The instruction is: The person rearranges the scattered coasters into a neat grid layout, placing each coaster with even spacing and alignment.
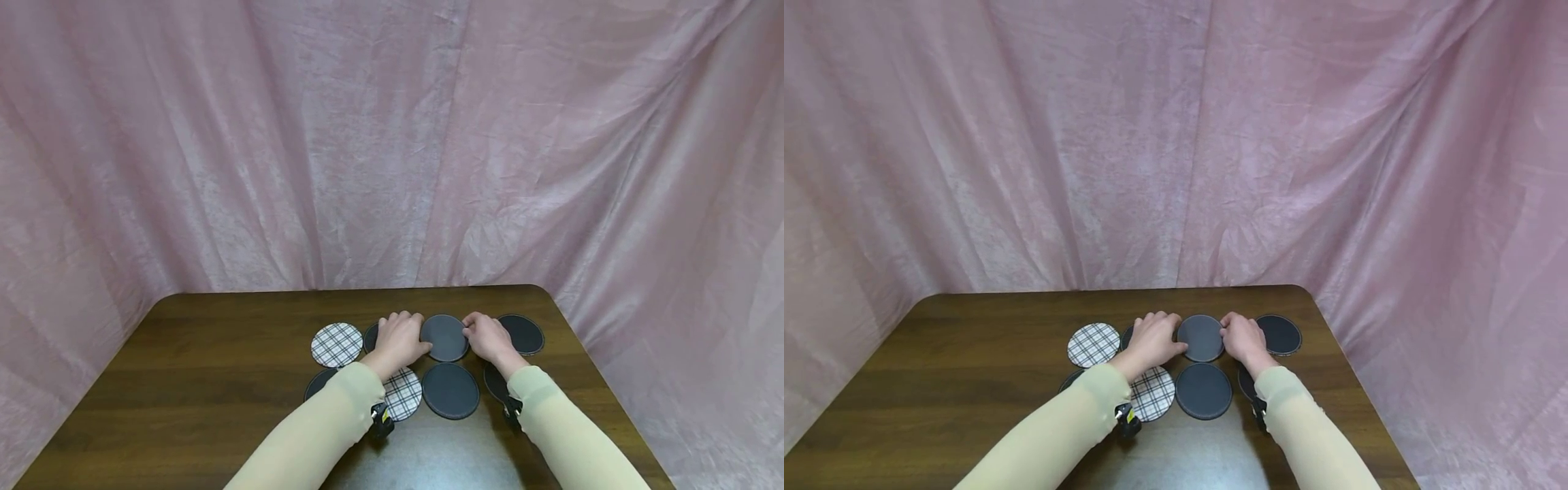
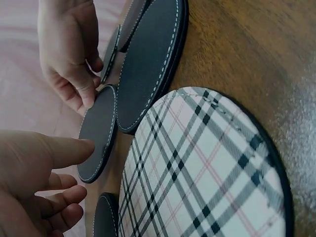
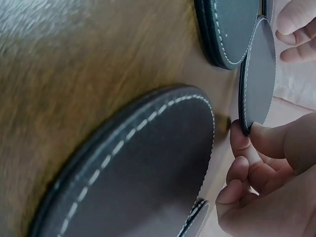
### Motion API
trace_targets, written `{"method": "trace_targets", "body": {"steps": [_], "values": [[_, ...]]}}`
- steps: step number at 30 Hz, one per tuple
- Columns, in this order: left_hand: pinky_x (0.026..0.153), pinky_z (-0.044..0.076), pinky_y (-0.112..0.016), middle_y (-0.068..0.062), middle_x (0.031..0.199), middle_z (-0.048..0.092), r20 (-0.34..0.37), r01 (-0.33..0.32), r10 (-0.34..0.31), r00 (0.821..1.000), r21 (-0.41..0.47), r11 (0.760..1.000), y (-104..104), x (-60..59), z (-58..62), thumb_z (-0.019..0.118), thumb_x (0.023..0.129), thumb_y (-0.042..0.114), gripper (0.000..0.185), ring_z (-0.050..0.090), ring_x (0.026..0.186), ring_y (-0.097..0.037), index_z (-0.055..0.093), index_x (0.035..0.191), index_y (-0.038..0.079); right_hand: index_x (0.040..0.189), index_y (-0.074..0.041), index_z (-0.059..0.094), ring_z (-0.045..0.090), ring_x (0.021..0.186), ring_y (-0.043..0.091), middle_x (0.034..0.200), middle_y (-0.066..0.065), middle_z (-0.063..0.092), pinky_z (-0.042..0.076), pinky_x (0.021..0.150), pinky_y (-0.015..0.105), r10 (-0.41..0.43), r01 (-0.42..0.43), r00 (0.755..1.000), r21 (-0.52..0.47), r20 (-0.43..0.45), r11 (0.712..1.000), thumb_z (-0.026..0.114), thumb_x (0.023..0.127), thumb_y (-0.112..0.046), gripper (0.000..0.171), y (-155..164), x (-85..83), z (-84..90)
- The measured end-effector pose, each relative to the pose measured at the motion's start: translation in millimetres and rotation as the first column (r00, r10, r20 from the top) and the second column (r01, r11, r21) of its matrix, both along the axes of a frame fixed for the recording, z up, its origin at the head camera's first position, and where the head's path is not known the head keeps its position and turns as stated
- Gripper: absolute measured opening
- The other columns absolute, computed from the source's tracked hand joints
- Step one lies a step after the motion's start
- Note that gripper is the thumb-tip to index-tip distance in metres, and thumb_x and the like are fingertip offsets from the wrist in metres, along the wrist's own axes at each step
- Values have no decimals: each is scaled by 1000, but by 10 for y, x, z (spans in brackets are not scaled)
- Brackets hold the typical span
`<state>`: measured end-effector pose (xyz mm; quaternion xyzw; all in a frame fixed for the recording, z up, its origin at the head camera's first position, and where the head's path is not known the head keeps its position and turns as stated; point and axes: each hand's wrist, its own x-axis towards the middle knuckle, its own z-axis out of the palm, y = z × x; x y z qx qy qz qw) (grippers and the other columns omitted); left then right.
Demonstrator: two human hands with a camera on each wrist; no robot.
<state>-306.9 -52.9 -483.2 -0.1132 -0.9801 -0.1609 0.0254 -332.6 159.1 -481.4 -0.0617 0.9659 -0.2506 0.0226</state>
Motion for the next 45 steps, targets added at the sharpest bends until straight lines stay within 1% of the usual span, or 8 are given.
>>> {"method": "trace_targets", "body": {"steps": [3, 9, 16, 20, 23, 30, 39, 45], "values": [[98, 45, -53, -10, 127, 71, -9, 2, -2, 1000, -20, 1000, 11, -7, -14, 90, 94, 41, 53, 63, 117, -33, 74, 137, 14, 122, -3, 75, 70, 111, 35, 114, 14, 78, 55, 95, 54, 4, -4, 1000, 10, -10, 1000, 69, 109, -11, 16, -11, -7, -13], [100, 45, -55, -11, 126, 71, -12, 11, -11, 1000, -44, 999, 2, 9, -20, 90, 95, 38, 51, 62, 119, -34, 75, 137, 13, 122, -4, 77, 64, 118, 40, 116, 12, 78, 51, 99, 58, 17, -15, 999, 33, -34, 999, 68, 109, -12, 18, -26, -3, -32], [101, 44, -54, -10, 127, 69, 30, 2, 0, 1000, -60, 998, -13, 0, -51, 87, 98, 42, 49, 60, 120, -33, 76, 136, 14, 125, -6, 79, 60, 113, 38, 109, 9, 77, 49, 96, 57, 13, -11, 999, 46, -34, 999, 71, 109, -16, 21, -25, 12, -87], [104, 43, -55, -11, 129, 69, 28, 9, -7, 1000, -60, 998, -26, -6, -93, 86, 99, 42, 49, 60, 122, -34, 75, 138, 14, 127, -6, 78, 59, 109, 36, 105, 6, 75, 48, 95, 58, 32, -30, 999, 51, -43, 998, 74, 107, -17, 24, -28, 65, -69], [104, 43, -56, -11, 130, 69, 14, 16, -15, 1000, -61, 998, -56, 9, -84, 86, 99, 42, 49, 60, 123, -35, 75, 138, 14, 131, -6, 77, 59, 109, 35, 108, 7, 75, 47, 96, 59, 58, -55, 997, 58, -50, 997, 77, 105, -19, 29, -28, 131, -31], [102, 44, -56, -12, 132, 69, -19, 26, -26, 999, -8, 1000, -239, 94, -10, 85, 100, 40, 50, 61, 123, -36, 74, 139, 11, 139, -3, 73, 61, 120, 42, 126, 16, 76, 48, 101, 62, 134, -127, 987, 91, -85, 988, 84, 100, -25, 46, 31, 350, 52], [93, 44, -53, -12, 129, 71, -58, 5, -3, 998, 41, 999, -483, 237, -35, 86, 98, 40, 48, 63, 118, -35, 76, 137, 13, 141, -8, 74, 58, 126, 46, 140, 19, 69, 45, 105, 67, 201, -185, 973, 135, -116, 973, 90, 95, -33, 55, 93, 609, 0], [94, 46, -55, -13, 131, 71, -89, 20, -12, 996, 84, 996, -600, 430, -25, 86, 98, 39, 49, 63, 119, -36, 75, 138, 13, 141, -10, 74, 57, 129, 46, 141, 18, 67, 44, 106, 70, 236, -217, 964, 155, -121, 964, 92, 93, -36, 58, 67, 679, -30]]}}
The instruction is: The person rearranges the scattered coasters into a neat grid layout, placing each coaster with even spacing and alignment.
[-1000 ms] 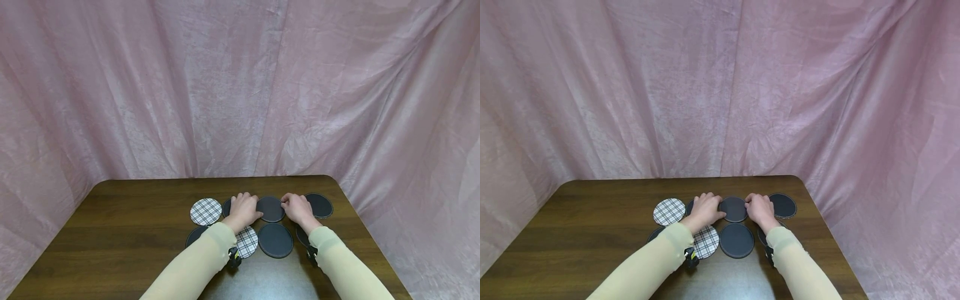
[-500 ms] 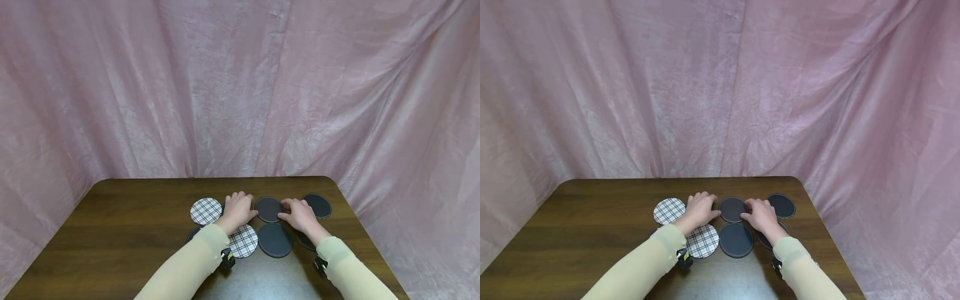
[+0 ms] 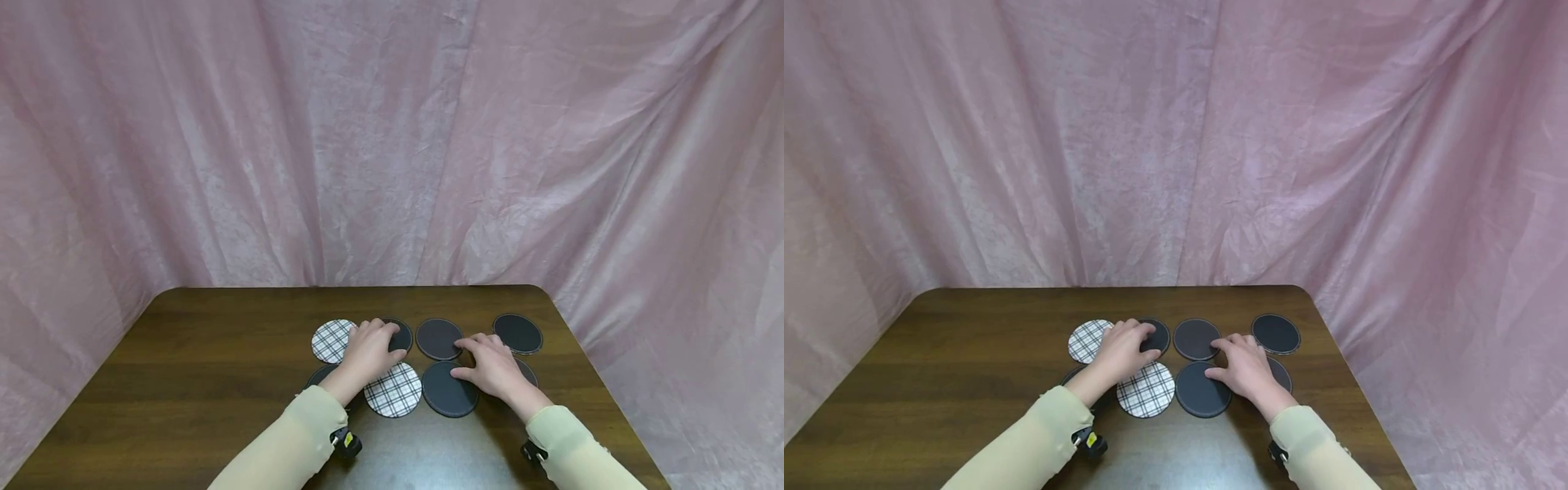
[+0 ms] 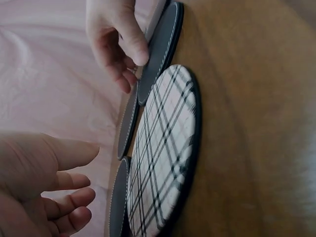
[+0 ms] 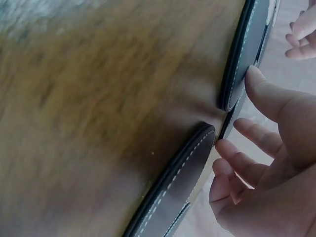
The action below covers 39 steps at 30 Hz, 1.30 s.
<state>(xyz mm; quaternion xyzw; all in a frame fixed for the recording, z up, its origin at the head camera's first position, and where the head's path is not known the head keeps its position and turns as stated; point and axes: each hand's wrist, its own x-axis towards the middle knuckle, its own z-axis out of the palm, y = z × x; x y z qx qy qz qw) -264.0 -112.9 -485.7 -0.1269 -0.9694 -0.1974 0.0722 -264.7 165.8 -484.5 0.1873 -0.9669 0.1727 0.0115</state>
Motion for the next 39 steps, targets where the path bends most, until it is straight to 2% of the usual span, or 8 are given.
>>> {"method": "trace_targets", "body": {"steps": [4, 8, 13, 19, 33, 39], "values": [[93, 46, -53, -14, 129, 71, -26, 11, -10, 1000, 35, 999, -53, 142, -9, 87, 97, 35, 49, 64, 118, -36, 75, 137, 11, 141, -10, 75, 56, 129, 46, 139, 18, 67, 43, 108, 70, 6, -6, 1000, 5, -8, 1000, 91, 93, -35, 56, 9, 2, -12], [89, 45, -50, -11, 124, 72, -39, -6, 8, 999, 62, 998, -100, 241, -44, 88, 96, 34, 47, 65, 114, -33, 76, 135, 10, 140, -10, 75, 56, 129, 47, 139, 19, 66, 41, 111, 71, 19, -19, 1000, 3, -16, 1000, 91, 94, -33, 54, 5, -5, -7], [87, 45, -49, -9, 120, 73, -52, -26, 31, 998, 97, 995, -136, 327, -93, 88, 96, 32, 44, 65, 113, -32, 77, 133, 9, 140, -11, 75, 56, 130, 47, 139, 19, 66, 41, 110, 71, 28, -28, 1000, -6, -11, 1000, 91, 94, -33, 53, -5, -4, -3], [88, 46, -51, -11, 121, 73, -33, -23, 28, 999, 143, 990, -108, 422, -127, 89, 95, 29, 44, 65, 112, -33, 77, 132, 9, 138, -13, 77, 56, 128, 46, 135, 18, 67, 44, 104, 69, 31, -31, 999, -3, -29, 1000, 91, 94, -32, 50, 25, -7, -23], [85, 45, -49, -10, 115, 73, -54, -11, 19, 998, 141, 990, -93, 477, -108, 91, 94, 28, 43, 65, 108, -31, 77, 130, 8, 136, -15, 78, 56, 127, 45, 134, 17, 67, 42, 109, 70, 37, -38, 998, -16, -44, 999, 90, 95, -32, 46, 27, -32, -62], [85, 44, -48, -9, 114, 72, -57, 6, 3, 998, 154, 988, -39, 500, -104, 91, 94, 28, 43, 64, 106, -30, 77, 129, 8, 137, -14, 77, 57, 128, 45, 135, 17, 67, 40, 112, 70, 14, -15, 999, -29, -41, 999, 90, 95, -34, 48, 55, -4, -77]]}}
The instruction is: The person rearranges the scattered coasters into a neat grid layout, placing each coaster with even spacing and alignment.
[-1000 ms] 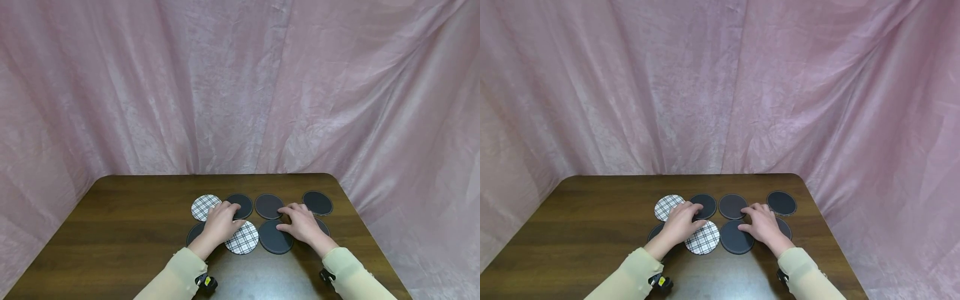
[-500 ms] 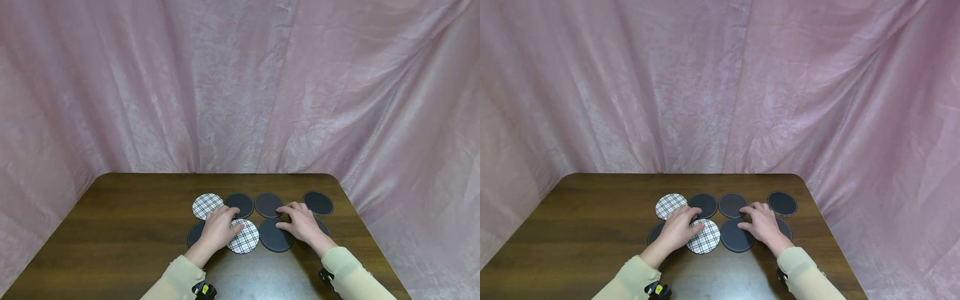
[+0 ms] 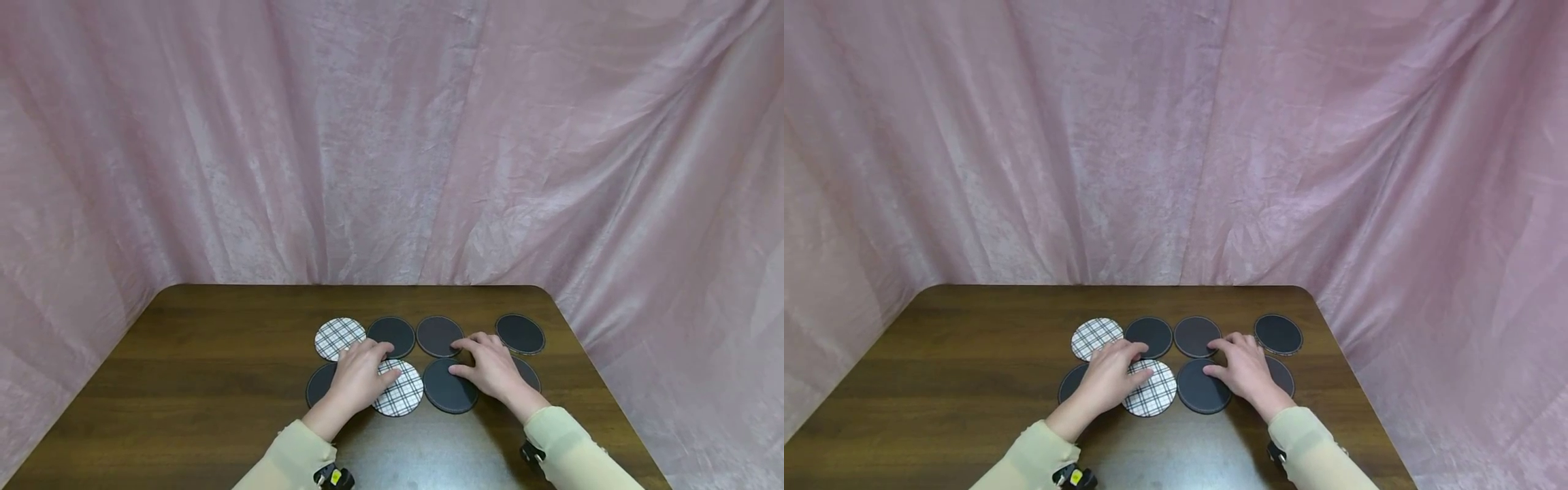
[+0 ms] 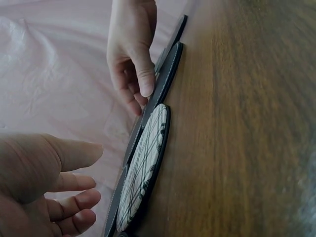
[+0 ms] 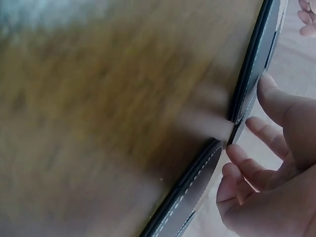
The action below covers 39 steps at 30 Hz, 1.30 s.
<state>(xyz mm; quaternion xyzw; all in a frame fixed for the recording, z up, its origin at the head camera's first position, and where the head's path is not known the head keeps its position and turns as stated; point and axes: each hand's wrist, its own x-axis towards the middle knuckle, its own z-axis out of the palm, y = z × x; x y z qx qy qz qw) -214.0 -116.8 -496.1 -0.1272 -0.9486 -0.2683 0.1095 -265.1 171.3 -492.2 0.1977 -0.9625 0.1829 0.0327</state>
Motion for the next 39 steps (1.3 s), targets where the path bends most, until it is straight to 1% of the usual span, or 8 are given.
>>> {"method": "trace_targets", "body": {"steps": [8, 13, 19, 23, 25, 29, 32, 39], "values": [[91, 48, -52, -12, 117, 72, 15, 43, -43, 999, 23, 999, 89, 11, 17, 89, 95, 26, 43, 65, 108, -31, 76, 131, 5, 138, -8, 74, 59, 125, 45, 137, 18, 68, 45, 107, 67, -58, 58, 998, -24, -24, 998, 88, 97, -35, 52, 81, 88, 60], [94, 50, -54, -14, 121, 73, 7, 67, -68, 998, 25, 997, 149, 45, 26, 87, 97, 25, 42, 66, 110, -34, 76, 131, 5, 142, -3, 71, 60, 129, 48, 140, 21, 67, 45, 106, 70, -95, 95, 994, -4, -53, 995, 84, 100, -35, 53, 210, 162, 108], [87, 47, -47, -9, 121, 73, 12, 96, -95, 995, -10, 995, 280, 83, 59, 85, 99, 30, 43, 65, 108, -29, 76, 135, 8, 142, -1, 70, 60, 131, 51, 141, 23, 66, 45, 103, 73, -129, 133, 987, 35, -96, 991, 83, 102, -33, 53, 420, 265, 119], [84, 45, -42, -6, 122, 72, 29, 124, -124, 992, -27, 992, 405, 122, 86, 84, 100, 35, 44, 63, 106, -25, 75, 136, 10, 143, -1, 70, 58, 132, 51, 143, 25, 64, 44, 103, 74, -157, 163, 984, 75, -85, 984, 81, 103, -34, 54, 542, 327, 103], [83, 44, -40, -3, 117, 71, 32, 137, -136, 990, -30, 990, 468, 140, 96, 83, 101, 36, 43, 62, 103, -22, 76, 136, 12, 143, -1, 70, 58, 132, 52, 143, 26, 64, 45, 102, 75, -164, 170, 984, 97, -67, 981, 81, 103, -35, 53, 590, 348, 95], [82, 43, -37, 1, 111, 71, 15, 159, -159, 987, -33, 987, 599, 157, 126, 83, 100, 38, 42, 61, 100, -20, 77, 135, 14, 143, -2, 70, 58, 130, 52, 142, 26, 63, 46, 99, 74, -163, 166, 986, 130, -35, 977, 80, 104, -35, 52, 648, 375, 88], [84, 45, -38, 3, 112, 72, 5, 179, -179, 984, -25, 984, 694, 164, 153, 83, 100, 39, 42, 62, 103, -19, 77, 135, 15, 143, -4, 71, 57, 131, 53, 143, 27, 63, 47, 100, 74, -159, 161, 987, 134, -28, 978, 80, 104, -34, 50, 663, 386, 81], [87, 48, -38, 6, 112, 71, 33, 206, -205, 978, -13, 978, 822, 192, 173, 82, 100, 42, 43, 62, 103, -16, 77, 135, 17, 140, -7, 74, 57, 131, 54, 144, 28, 63, 46, 103, 72, -153, 157, 988, 127, -34, 979, 81, 103, -31, 45, 685, 412, 34]]}}
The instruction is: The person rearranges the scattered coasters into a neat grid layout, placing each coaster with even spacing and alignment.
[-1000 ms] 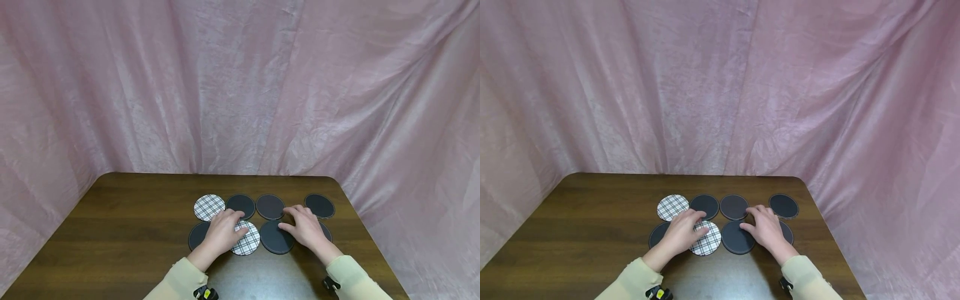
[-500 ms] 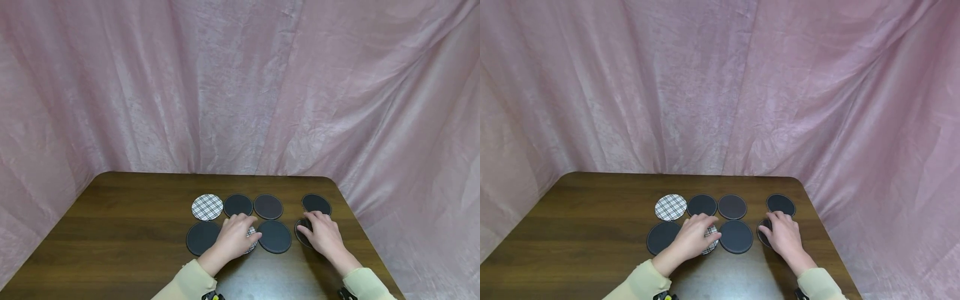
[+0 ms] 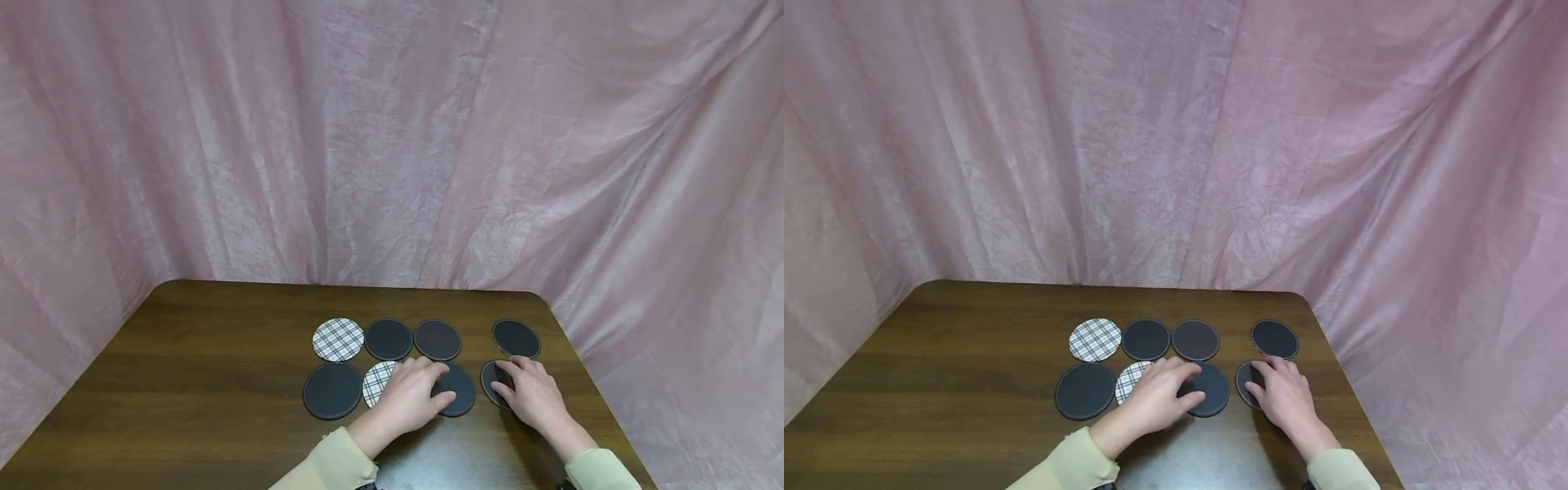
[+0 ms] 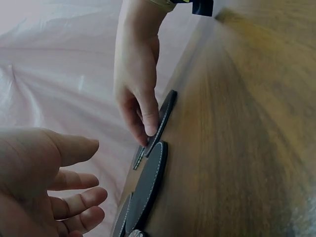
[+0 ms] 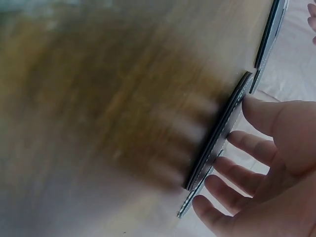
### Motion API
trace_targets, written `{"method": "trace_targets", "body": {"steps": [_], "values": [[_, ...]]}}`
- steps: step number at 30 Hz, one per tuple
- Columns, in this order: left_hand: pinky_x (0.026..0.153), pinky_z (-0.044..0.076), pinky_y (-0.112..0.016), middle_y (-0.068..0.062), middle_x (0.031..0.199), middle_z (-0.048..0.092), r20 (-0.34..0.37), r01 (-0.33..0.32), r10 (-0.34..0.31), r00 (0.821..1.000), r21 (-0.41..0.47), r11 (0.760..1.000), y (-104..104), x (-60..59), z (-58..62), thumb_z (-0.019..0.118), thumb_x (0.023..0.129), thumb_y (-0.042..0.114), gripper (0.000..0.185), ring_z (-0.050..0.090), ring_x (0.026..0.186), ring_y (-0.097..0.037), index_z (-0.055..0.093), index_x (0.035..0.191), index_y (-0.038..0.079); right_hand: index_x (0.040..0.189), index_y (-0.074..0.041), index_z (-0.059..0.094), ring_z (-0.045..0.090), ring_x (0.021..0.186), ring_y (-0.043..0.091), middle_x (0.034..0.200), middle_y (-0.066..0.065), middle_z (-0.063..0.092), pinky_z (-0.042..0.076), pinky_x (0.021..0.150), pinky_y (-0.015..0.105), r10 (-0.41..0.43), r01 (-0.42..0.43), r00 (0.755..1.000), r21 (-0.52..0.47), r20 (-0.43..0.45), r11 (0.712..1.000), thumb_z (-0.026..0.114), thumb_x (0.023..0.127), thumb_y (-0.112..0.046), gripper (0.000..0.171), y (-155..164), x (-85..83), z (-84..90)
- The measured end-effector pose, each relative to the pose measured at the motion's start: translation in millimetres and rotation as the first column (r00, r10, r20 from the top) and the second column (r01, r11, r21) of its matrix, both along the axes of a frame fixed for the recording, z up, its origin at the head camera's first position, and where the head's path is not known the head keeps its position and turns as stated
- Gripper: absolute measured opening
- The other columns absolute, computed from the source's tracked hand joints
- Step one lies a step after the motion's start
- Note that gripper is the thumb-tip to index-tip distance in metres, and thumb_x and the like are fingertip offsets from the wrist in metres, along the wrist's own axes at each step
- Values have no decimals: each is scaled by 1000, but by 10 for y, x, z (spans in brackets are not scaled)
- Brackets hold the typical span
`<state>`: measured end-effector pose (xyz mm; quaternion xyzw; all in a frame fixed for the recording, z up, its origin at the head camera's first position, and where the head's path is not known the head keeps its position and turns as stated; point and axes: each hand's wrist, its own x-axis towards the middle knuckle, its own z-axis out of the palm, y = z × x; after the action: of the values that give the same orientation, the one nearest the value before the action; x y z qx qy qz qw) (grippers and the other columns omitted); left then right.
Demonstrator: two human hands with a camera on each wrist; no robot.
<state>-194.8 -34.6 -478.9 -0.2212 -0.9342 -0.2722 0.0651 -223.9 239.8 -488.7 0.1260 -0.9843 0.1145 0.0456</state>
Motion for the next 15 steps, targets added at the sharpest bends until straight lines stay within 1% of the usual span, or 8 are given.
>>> {"method": "trace_targets", "body": {"steps": [7, 15], "values": [[90, 48, -39, 7, 113, 71, 10, -5, 5, 1000, -8, 1000, 5, 21, -2, 82, 100, 43, 43, 62, 104, -16, 76, 135, 19, 139, -9, 75, 59, 127, 51, 142, 24, 64, 48, 100, 71, 3, -3, 1000, -19, 22, 1000, 81, 103, -32, 43, 0, 85, 17], [87, 48, -37, 7, 109, 71, 19, 1, 0, 1000, -10, 1000, 2, 38, -2, 84, 99, 42, 43, 62, 101, -15, 77, 134, 18, 135, -12, 78, 60, 127, 49, 136, 19, 67, 49, 99, 70, 41, -40, 999, -32, 13, 999, 83, 101, -30, 39, -64, 217, 31]]}}
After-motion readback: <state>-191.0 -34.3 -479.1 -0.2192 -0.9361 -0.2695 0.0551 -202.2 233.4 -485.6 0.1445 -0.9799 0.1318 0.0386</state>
